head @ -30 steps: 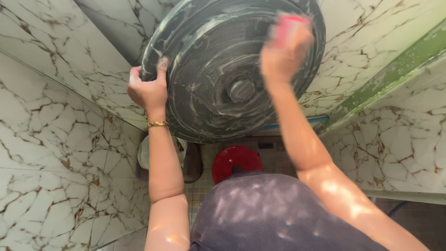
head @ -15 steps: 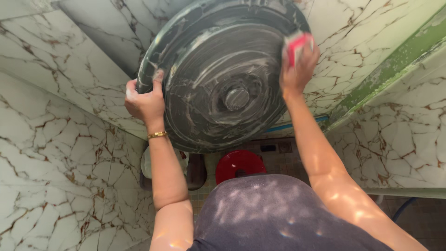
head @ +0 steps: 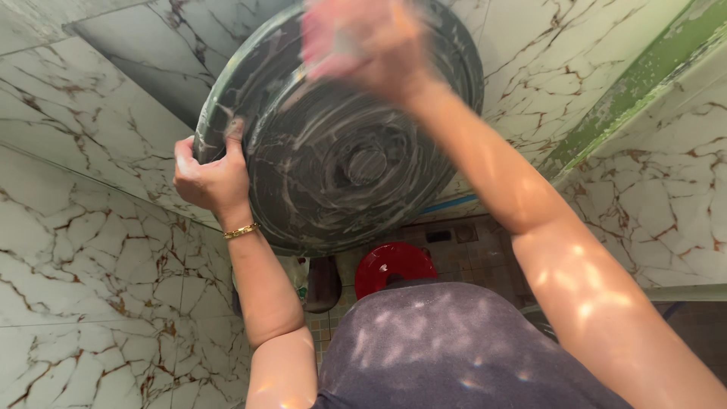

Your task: The person scrubs a large, round, dark-colored lid with a red and white sponge. They hold the lid with their left hand and scrub the surface in circular motions with their right hand. The person rotates the lid to clean different sections and eventually lifts it to scrub the edges.

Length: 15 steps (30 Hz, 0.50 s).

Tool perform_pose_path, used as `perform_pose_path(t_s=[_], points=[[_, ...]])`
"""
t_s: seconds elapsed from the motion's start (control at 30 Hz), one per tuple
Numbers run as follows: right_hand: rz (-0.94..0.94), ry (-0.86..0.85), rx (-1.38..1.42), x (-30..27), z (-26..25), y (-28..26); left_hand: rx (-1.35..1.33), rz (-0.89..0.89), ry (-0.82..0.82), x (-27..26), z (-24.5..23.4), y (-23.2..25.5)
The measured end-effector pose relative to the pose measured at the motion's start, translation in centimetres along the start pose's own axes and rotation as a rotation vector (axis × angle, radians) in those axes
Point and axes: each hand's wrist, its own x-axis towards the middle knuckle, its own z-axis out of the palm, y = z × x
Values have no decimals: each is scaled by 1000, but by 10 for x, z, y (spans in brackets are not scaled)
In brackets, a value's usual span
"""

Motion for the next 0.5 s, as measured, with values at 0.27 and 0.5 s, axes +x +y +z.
perform_pose_path(t_s=[0.27, 0.5], points=[[198, 163, -308, -83, 0, 54, -25, 14, -61, -1, 10, -5], [-369, 66, -105, 25, 69, -72, 85, 91, 4, 5, -1, 6]])
